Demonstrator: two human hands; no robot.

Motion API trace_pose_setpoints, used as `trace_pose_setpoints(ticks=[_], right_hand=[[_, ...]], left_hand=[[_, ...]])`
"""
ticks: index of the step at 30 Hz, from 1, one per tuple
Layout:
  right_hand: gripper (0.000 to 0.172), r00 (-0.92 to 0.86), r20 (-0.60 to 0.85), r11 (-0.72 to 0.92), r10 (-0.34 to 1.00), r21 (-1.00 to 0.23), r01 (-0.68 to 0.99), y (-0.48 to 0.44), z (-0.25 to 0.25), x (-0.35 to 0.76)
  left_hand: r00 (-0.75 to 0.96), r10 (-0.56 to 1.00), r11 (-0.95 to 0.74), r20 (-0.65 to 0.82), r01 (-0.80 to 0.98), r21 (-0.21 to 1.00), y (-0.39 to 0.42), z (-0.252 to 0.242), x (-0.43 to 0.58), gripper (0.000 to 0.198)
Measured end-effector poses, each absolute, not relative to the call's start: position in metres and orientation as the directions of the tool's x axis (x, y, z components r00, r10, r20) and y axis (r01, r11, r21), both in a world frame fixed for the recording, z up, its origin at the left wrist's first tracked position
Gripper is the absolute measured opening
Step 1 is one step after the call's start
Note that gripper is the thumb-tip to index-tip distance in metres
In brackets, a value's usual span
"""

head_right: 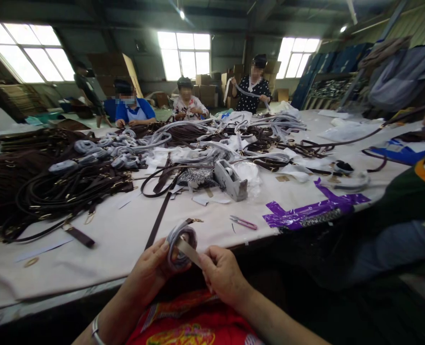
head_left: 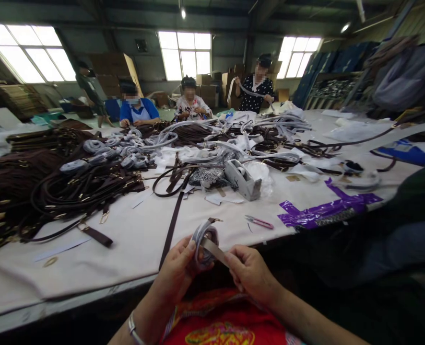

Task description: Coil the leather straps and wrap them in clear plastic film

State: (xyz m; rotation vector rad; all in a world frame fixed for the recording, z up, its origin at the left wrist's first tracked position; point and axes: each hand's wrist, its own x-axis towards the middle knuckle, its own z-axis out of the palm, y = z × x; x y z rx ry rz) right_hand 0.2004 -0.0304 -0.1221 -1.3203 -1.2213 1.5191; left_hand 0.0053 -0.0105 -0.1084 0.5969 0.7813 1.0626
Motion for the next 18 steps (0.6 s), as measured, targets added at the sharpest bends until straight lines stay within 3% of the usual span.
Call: trace_pose_setpoints(ticks=[5,12,15,18], right_hand=[[0.042,-0.141,-0.248,-0.241,0.958,-0.968,0.067,-0.034,-0.125,0.199],[0.044,-0.146,-0.195,-0.177,0.970,-0.976,0.126,-0.028,-0.116,0.188],[0.044,-0.193,-0.201,-0.182,0.960,-0.977,0.112,-0.029,-0.120,0.190],[0.039,-0.228,-0.108,-0.044,0.968,-0.963,0.267,-0.031,-0.124,0.199]], left_hand=[[0.223,0.941,0.336,-0.253,-0.545,0.768,-0.007,-0.101,-0.004,0.033],[0.330,0.920,0.347,-0.211,-0.441,0.828,-0.017,-0.119,0.011,0.037],[0.303,0.937,0.255,-0.174,-0.251,0.934,-0.018,-0.121,0.010,0.033],[0.242,0.964,0.097,-0.113,0.079,0.992,-0.018,-0.116,0.003,0.030]])
